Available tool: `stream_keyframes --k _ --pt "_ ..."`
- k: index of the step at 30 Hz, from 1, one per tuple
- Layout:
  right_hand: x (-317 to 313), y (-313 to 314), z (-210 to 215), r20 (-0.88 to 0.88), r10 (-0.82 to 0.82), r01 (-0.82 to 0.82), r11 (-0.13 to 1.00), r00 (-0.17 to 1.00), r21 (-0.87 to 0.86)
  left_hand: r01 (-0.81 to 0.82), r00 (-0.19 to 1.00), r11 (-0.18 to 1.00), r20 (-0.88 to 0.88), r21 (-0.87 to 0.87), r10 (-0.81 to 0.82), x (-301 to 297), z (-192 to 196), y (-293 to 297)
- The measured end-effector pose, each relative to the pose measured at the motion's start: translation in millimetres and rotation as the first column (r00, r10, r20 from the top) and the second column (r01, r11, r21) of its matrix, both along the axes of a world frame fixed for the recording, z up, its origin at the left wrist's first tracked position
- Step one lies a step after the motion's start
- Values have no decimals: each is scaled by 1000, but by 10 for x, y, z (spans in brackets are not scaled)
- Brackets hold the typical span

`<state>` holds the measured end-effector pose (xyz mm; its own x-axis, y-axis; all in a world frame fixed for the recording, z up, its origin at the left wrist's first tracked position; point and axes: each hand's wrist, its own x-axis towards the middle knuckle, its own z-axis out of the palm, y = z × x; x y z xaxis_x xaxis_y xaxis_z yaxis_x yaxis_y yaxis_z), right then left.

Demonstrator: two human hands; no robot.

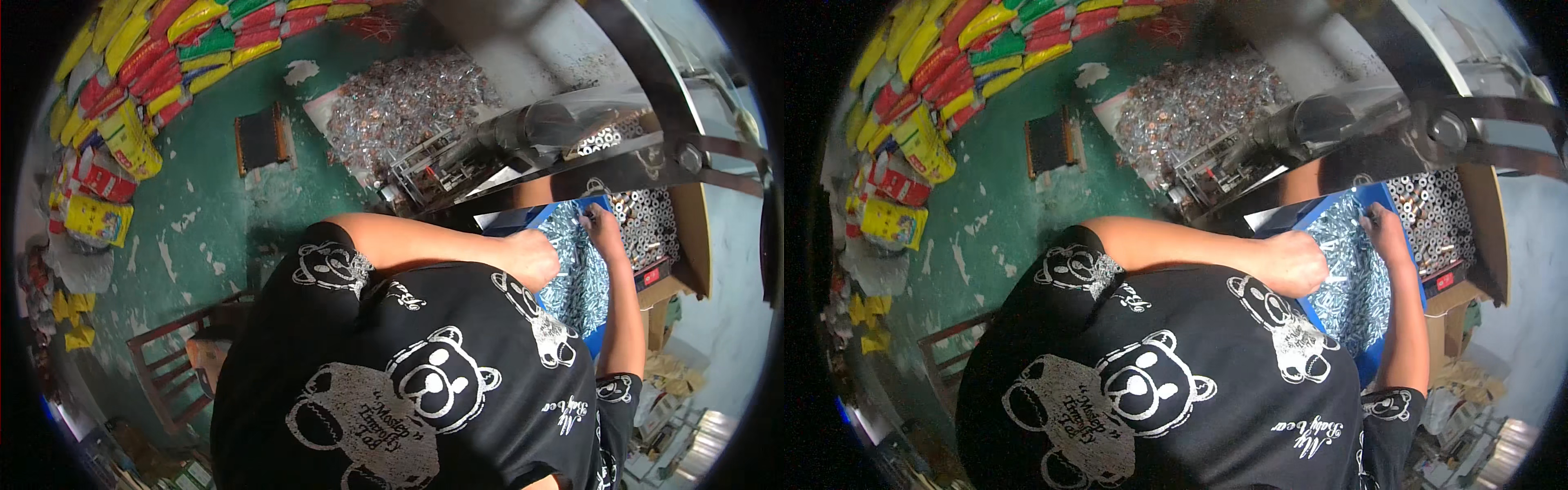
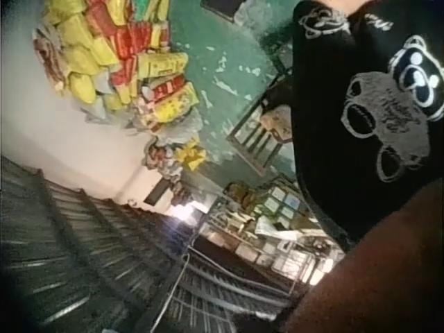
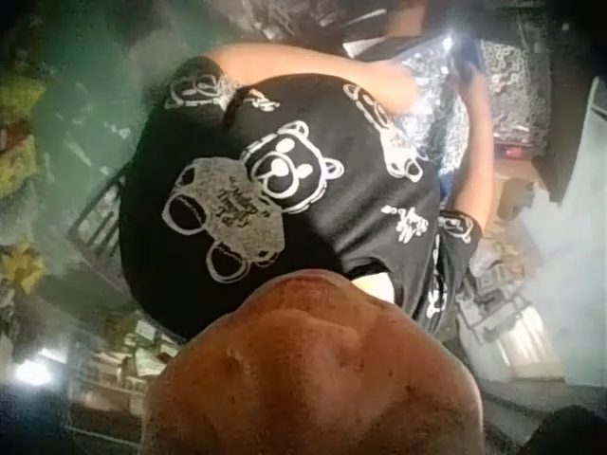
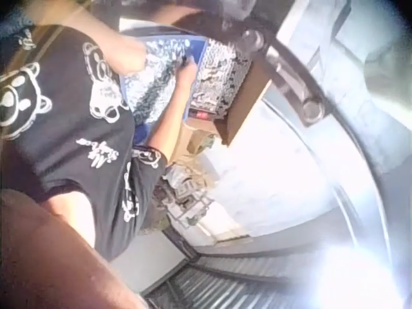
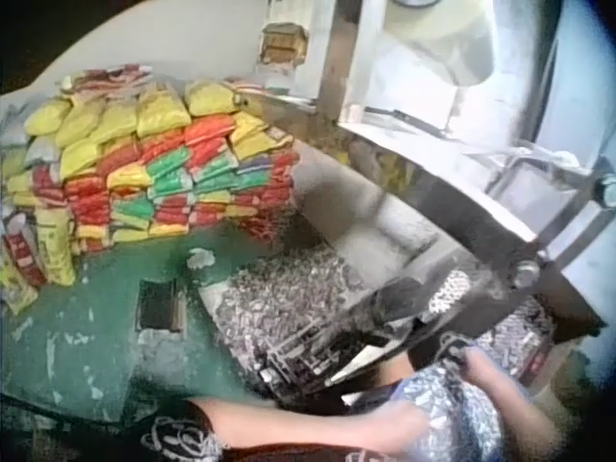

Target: Sorting metal screws or bolts from a large bin into individual boxes or a packaging machine feed.

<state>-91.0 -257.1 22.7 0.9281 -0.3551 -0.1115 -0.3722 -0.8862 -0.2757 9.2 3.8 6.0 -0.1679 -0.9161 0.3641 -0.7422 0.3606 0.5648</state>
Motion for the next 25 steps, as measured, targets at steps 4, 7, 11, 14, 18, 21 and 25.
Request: stream_keyframes --k 4,7,11,14,18,21,25 --pt "122 166 262 65 -323 265 861 944 434 -15 999 1000 -39 -12 14 25 -55 -2" --pt "417 485 595 53 -426 294 703 903 647 -15 1000 1000 -5 -12 14 53 -50 44" --pt "784 134 227 472 -520 63 717 712 694 -23 999 1000 -24 -17 22 -30 -15 26" --pt "945 -20 136 444 -461 70 750 768 657 -56 998 998 -13 0 56 -56 0 5" --pt "290 608 637 300 -423 192 795 855 576 -111 994 994 5 22 111 -36 -31 -35" --pt "-652 555 492 302 -596 177 612 744 771 -14 999 998 42 -56 16 -51 -111 -96" --pt "-2015 566 577 290 -715 404 629 637 664 98 985 995 139 11 -99 -364 95 -420"
